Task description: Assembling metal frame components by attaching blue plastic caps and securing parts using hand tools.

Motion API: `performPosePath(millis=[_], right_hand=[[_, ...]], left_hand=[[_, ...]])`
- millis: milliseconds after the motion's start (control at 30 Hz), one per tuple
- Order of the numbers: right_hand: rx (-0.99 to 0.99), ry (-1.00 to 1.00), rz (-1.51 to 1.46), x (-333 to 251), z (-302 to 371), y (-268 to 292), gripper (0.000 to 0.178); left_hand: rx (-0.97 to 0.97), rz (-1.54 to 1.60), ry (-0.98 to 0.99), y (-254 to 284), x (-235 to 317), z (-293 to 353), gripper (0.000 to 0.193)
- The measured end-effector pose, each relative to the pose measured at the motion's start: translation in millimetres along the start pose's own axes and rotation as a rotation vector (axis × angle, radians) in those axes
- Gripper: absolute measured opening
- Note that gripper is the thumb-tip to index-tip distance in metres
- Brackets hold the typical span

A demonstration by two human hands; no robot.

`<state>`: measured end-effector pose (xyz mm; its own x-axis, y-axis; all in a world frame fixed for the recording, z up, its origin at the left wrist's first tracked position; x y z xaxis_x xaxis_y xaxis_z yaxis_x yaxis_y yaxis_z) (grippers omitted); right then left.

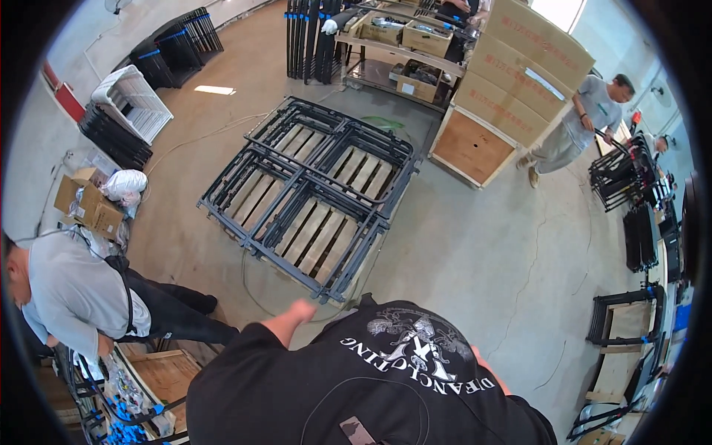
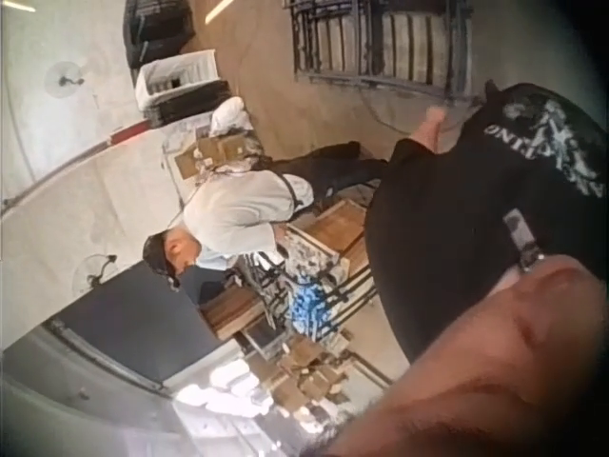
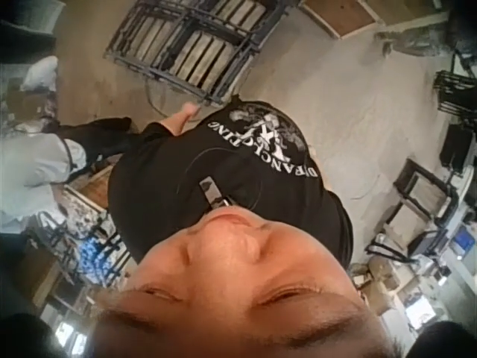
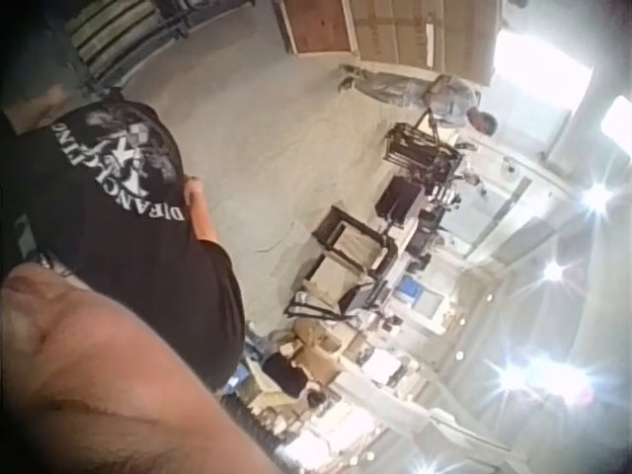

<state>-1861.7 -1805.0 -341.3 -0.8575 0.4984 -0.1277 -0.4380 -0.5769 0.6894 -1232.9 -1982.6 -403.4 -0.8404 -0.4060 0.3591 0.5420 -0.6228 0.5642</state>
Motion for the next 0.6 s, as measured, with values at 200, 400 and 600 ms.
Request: performPosePath(millis=[200, 400, 600], right_hand=[[-0.042, -0.036, 0.238, 83, -158, 31, 0.041], [-0.174, 0.348, 0.596, -42, -300, 172, 0.039], [-0.387, -0.021, 0.271, -226, -518, 358, 0.037]], left_hand=[[0.270, 0.765, -0.179, 131, 234, -95, 0.035], [0.219, 0.789, -0.033, 124, 282, -195, 0.033], [0.180, 0.710, 0.400, 61, 201, -218, 0.027]])
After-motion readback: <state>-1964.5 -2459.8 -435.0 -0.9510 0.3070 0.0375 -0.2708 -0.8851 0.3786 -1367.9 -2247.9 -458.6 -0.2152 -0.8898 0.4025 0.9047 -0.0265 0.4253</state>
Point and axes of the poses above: each hand's wrist, its own z-axis away from the middle knuckle, its own y-axis out of the back of the hand, x = y × z, the point moved 1 cm from there along -z, towards the middle knuckle, and after that the axes turned 11 degrees about z, right-handed, at the moved point
